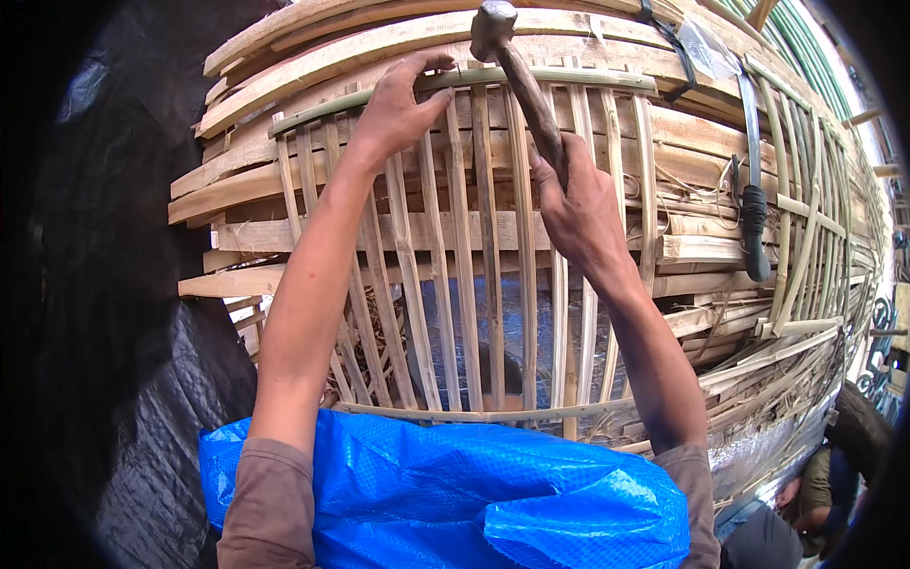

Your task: The person nails a bamboo pole onto a wooden lattice structure using a hammer.

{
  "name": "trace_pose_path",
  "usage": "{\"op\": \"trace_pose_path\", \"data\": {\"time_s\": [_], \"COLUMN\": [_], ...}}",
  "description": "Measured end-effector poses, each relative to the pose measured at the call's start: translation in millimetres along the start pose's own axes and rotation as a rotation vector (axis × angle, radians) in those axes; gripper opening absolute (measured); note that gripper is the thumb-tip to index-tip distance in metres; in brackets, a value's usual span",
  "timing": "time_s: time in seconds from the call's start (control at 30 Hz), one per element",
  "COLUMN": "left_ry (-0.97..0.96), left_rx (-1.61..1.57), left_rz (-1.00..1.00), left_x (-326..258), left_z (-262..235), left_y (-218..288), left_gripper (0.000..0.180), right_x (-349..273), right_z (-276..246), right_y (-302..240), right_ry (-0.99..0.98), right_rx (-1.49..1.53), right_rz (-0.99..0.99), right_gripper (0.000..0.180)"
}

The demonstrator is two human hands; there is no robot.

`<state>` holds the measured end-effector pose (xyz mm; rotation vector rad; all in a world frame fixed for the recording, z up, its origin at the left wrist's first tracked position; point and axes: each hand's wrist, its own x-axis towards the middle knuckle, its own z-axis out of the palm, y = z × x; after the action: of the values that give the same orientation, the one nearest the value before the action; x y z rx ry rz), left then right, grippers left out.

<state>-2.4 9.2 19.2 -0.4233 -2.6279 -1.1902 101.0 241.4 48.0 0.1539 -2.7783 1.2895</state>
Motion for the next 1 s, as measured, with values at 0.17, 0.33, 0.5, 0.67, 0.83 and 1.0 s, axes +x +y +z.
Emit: {"op": "trace_pose_path", "data": {"time_s": [0.17, 0.33, 0.5, 0.67, 0.83, 1.0], "left_ry": [0.034, 0.227, -0.044, -0.028, -0.17, -0.116], "left_rx": [0.07, 0.399, 0.493, 0.497, 0.474, 0.55], "left_rz": [0.133, 0.175, -0.155, -0.337, -0.339, -0.3], "left_x": [10, 19, 23, 40, 48, 47], "left_z": [-2, -17, -23, -15, -14, -8], "left_y": [-19, -42, -21, -11, -4, -10], "left_gripper": [0.032, 0.036, 0.06, 0.059, 0.058, 0.054], "right_x": [7, 6, 4, 5, 4, 6], "right_z": [1, 5, 11, 10, 6, 3], "right_y": [7, 10, 17, 9, 11, 6], "right_ry": [-0.04, -0.026, -0.015, -0.045, -0.042, -0.001], "right_rx": [-0.051, -0.044, -0.035, -0.024, -0.009, -0.007], "right_rz": [0.035, 0.017, 0.019, 0.049, 0.087, 0.027], "right_gripper": [0.028, 0.027, 0.026, 0.028, 0.032, 0.036]}}
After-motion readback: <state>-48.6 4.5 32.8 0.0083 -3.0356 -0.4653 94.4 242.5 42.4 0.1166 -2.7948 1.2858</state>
